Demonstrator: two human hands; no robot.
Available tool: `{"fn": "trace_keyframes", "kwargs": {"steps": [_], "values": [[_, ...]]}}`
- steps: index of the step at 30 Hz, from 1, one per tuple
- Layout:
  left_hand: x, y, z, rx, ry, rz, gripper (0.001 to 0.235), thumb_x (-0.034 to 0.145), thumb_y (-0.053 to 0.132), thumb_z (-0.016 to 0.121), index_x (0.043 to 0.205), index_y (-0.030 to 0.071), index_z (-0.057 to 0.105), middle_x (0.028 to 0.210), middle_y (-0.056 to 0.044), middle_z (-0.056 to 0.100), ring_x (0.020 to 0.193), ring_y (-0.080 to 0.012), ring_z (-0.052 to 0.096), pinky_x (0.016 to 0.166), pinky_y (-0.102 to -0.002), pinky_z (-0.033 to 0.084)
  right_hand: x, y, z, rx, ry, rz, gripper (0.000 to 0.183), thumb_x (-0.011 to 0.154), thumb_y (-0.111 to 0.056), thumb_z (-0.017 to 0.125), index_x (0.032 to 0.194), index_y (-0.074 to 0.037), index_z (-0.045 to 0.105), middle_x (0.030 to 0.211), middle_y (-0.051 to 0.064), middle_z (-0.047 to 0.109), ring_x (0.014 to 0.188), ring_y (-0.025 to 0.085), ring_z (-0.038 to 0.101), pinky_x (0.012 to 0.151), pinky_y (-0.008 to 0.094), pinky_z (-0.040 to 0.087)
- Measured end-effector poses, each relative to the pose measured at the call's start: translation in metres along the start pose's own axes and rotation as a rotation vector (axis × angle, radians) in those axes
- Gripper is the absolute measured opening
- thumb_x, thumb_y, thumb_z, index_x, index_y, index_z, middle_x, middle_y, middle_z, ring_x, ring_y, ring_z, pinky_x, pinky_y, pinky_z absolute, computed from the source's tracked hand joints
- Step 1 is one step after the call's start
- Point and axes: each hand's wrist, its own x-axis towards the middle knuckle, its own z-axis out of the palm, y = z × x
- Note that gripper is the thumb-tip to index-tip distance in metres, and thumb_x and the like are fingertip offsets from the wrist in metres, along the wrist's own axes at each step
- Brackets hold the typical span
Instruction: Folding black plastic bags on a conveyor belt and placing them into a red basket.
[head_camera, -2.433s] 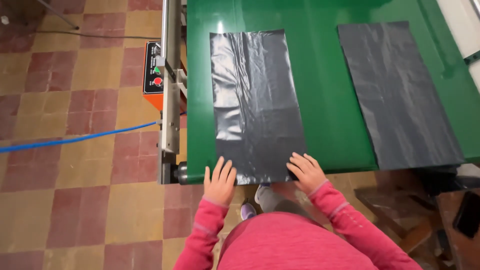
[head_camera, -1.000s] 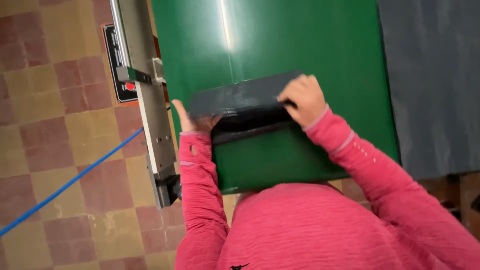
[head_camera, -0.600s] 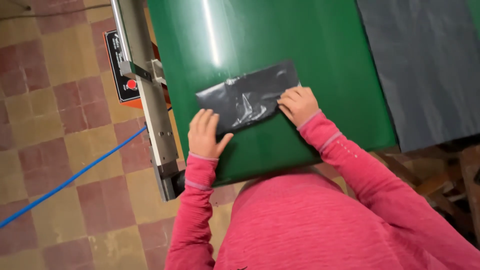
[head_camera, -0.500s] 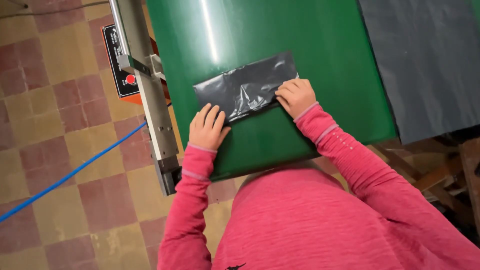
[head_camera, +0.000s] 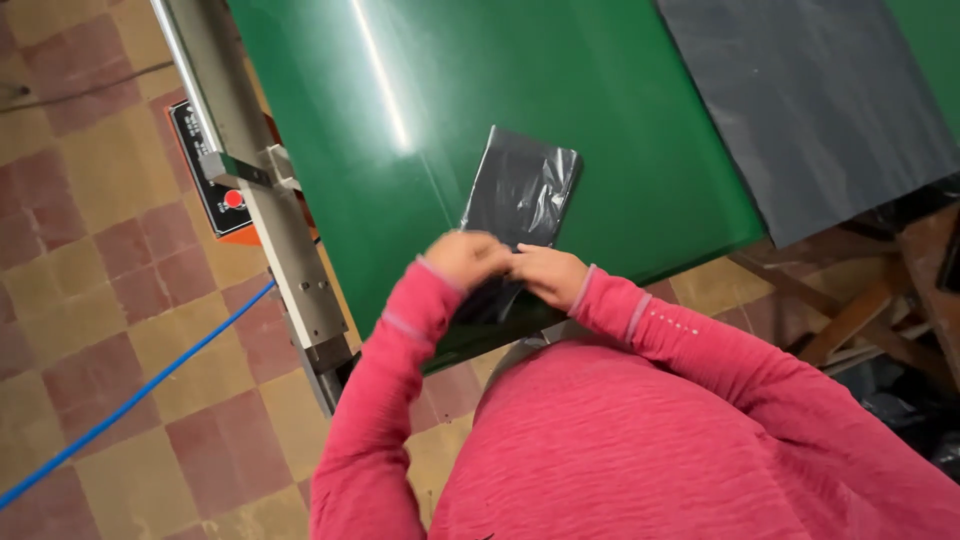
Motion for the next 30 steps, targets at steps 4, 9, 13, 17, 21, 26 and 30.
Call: {"fn": "trace_keyframes", "kwargs": {"steps": [4, 9, 13, 17, 21, 26, 30], "values": [[0.055, -0.102, 0.038, -0.85, 0.022, -0.482, 0.049, 0.099, 0.042, 0.041, 0.093, 0.007, 0.074, 0.087, -0.011, 0.077, 0.08, -0.0257, 0.074, 0.075, -0.036, 0.055, -0.025, 0.036, 0.016, 0.522, 0.3, 0.685, 0.033, 0.098, -0.002, 0.058, 0.13, -0.006, 0.065, 0.116, 0.013, 0.072, 0.105, 0.024, 0.07, 0.099, 0.046, 0.054], [0.066, -0.057, 0.014, -0.506, 0.287, -0.687, 0.044, 0.098, 0.049, 0.057, 0.094, 0.007, 0.069, 0.085, -0.015, 0.072, 0.08, -0.0352, 0.068, 0.072, -0.047, 0.053, -0.005, 0.081, -0.004, 1.443, 0.675, 1.355, 0.031, 0.103, -0.016, 0.048, 0.131, -0.01, 0.058, 0.117, 0.009, 0.072, 0.099, 0.026, 0.073, 0.087, 0.044, 0.061], [0.061, -0.008, 0.006, 0.058, 0.446, -0.549, 0.046, 0.093, 0.05, 0.071, 0.089, 0.004, 0.066, 0.088, -0.018, 0.072, 0.084, -0.0416, 0.067, 0.073, -0.051, 0.052, -0.046, 0.123, 0.029, 1.611, 0.523, 1.27, 0.022, 0.106, -0.014, 0.056, 0.124, -0.005, 0.047, 0.115, 0.013, 0.065, 0.1, 0.033, 0.07, 0.082, 0.05, 0.06], [0.076, 0.074, -0.003, 0.36, 0.553, -0.621, 0.056, 0.084, 0.047, 0.083, 0.118, 0.008, 0.061, 0.125, -0.012, 0.063, 0.121, -0.0392, 0.055, 0.087, -0.055, 0.05, -0.084, 0.065, -0.047, 1.425, 0.366, 1.01, 0.039, 0.096, -0.012, 0.062, 0.134, -0.007, 0.053, 0.117, 0.016, 0.068, 0.101, 0.031, 0.072, 0.083, 0.043, 0.059], [0.152, 0.178, 0.074, 0.401, 0.474, -0.113, 0.085, 0.061, 0.045, 0.089, 0.13, 0.008, 0.058, 0.145, -0.014, 0.053, 0.142, -0.0402, 0.039, 0.111, -0.066, 0.037, -0.172, -0.001, -0.218, 0.597, 0.273, 0.682, 0.053, 0.091, -0.018, 0.075, 0.139, -0.006, 0.055, 0.121, 0.014, 0.071, 0.112, 0.025, 0.072, 0.097, 0.036, 0.058], [0.254, 0.244, 0.182, 0.639, 0.41, 0.352, 0.05, 0.089, 0.027, 0.066, 0.137, 0.016, 0.061, 0.155, -0.006, 0.052, 0.152, -0.0275, 0.04, 0.115, -0.06, 0.037, -0.279, 0.05, -0.346, -0.576, -0.058, 0.579, 0.103, 0.049, -0.043, 0.088, 0.133, 0.004, 0.05, 0.135, 0.026, 0.055, 0.132, 0.046, 0.048, 0.11, 0.059, 0.036], [0.281, 0.255, 0.194, 0.497, 0.396, 0.413, 0.029, 0.091, 0.023, 0.065, 0.118, 0.015, 0.063, 0.146, -0.007, 0.058, 0.145, -0.0279, 0.048, 0.11, -0.055, 0.045, -0.35, 0.102, -0.382, -0.779, -0.169, 0.679, 0.086, 0.058, -0.027, 0.085, 0.135, -0.002, 0.055, 0.139, 0.019, 0.056, 0.137, 0.037, 0.049, 0.114, 0.055, 0.04]]}}
